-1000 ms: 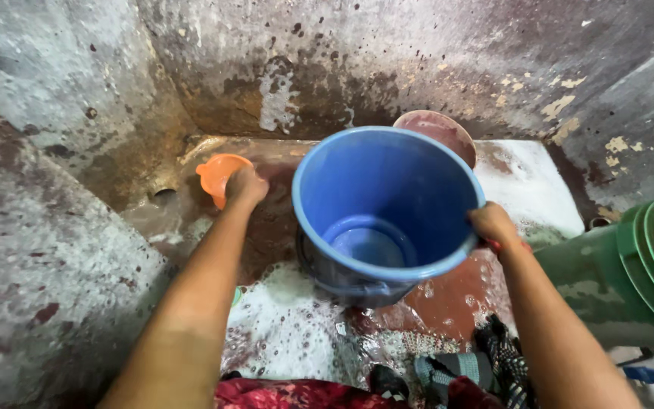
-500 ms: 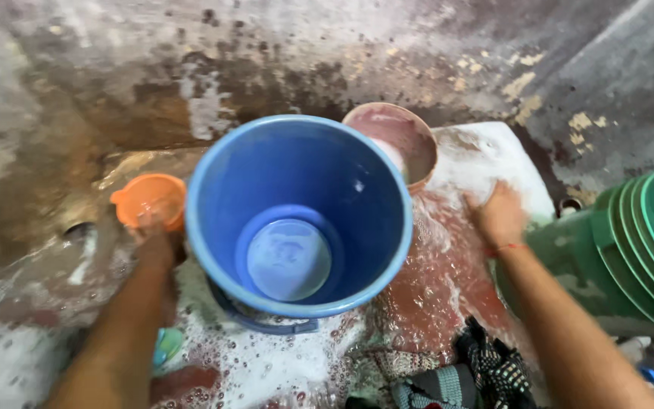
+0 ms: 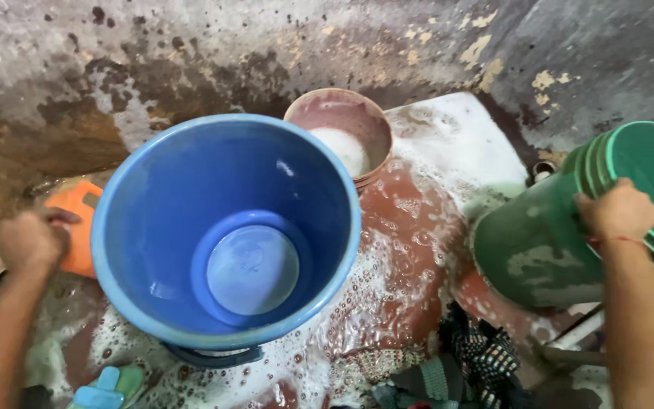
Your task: The person manually washes a dark-colored cloth in a soapy area by scrubbing it, rinsing it in multiple buckets of water, and wringing it out.
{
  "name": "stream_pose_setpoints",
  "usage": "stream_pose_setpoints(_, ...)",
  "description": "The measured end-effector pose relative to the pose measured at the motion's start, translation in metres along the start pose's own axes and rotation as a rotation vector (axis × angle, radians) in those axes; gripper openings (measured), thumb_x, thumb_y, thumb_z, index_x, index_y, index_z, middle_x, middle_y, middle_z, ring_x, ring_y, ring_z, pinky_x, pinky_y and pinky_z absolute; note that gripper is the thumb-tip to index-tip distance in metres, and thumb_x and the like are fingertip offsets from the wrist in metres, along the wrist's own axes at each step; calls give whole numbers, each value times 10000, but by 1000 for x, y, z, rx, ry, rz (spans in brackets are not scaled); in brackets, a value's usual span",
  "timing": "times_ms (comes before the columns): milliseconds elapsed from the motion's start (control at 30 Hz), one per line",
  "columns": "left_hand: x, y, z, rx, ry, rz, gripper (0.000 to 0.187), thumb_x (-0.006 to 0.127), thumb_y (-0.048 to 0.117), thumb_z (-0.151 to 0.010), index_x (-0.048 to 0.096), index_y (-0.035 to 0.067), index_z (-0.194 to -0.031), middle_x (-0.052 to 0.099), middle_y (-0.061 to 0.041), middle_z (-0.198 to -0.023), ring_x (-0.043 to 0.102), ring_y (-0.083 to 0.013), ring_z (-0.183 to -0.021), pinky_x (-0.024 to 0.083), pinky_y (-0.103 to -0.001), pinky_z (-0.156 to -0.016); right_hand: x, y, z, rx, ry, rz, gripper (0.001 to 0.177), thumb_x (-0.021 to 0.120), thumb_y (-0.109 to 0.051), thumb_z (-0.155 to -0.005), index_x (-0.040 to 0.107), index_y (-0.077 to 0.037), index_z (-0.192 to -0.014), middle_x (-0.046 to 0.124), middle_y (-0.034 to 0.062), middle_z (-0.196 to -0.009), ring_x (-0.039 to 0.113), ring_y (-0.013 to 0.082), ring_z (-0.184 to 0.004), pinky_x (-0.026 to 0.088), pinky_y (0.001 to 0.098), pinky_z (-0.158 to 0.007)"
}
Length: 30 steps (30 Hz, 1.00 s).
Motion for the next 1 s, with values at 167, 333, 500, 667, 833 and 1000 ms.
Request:
stream_pose_setpoints(167,-151,83,14,313,144,21,138,694,156,-1039,813,226,-1051,770,-92,-923,722,-272,-810,569,-404,-759,-2,-20,23,83,43,-128,766,866,-491,-782,607,56,-1252,698,272,-1182,670,447,-1084,487,561,-953)
stream_pose_setpoints(333,-276,177,74,747,416,121,131,700,43,-916,736,130,-1008,741,-86,-1018,718,-260,-953,557,-370,-850,-39,-71,43,-25,404,-212,967,884,-470,-662,552,63,-1398,524,372,-1390,481,519,-1270,279,692,-1090)
stream_pose_setpoints(500,-325,275,151,1266,392,251,340,686,149,-612,713,123,-950,711,-69,-954,679,-294,-893,530,-420,-773,-196,-245,130,-799,401,-875,804,820,-275,-879,460,18,-1536,355,305,-1666,317,476,-1572,284,556,-1298)
stream_pose_setpoints(667,-310,338,211,1491,292,442,54,659,108,-830,638,88,-875,628,-52,-876,659,-256,-858,524,-378,-725,-352,-300,243,-1425,443,-943,798,866,-406,-661,600,-121,-1358,443,194,-1545,322,474,-1452,237,573,-1188)
stream_pose_setpoints(833,-287,382,253,1387,213,601,97,676,66,-833,658,76,-928,679,-63,-993,670,-260,-969,543,-393,-841,-371,-266,236,-1404,-16,-817,303,838,-216,-723,736,-79,-974,722,74,-1071,616,317,-1176,512,444,-957)
stream_pose_setpoints(1000,-251,408,292,991,483,532,717,784,334,-632,561,52,-1252,572,-338,-1359,578,-474,-1245,471,-488,-1028,-355,-214,199,-1020,-422,-672,284,828,-289,-774,783,-71,-950,736,47,-830,697,193,-716,604,343,-656)
Point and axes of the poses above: each hand's wrist, its own z-axis away from the middle knuckle, its own x-axis out of the palm, y = z × x, the point moved 4 cm from there along -z, towards the middle knuckle
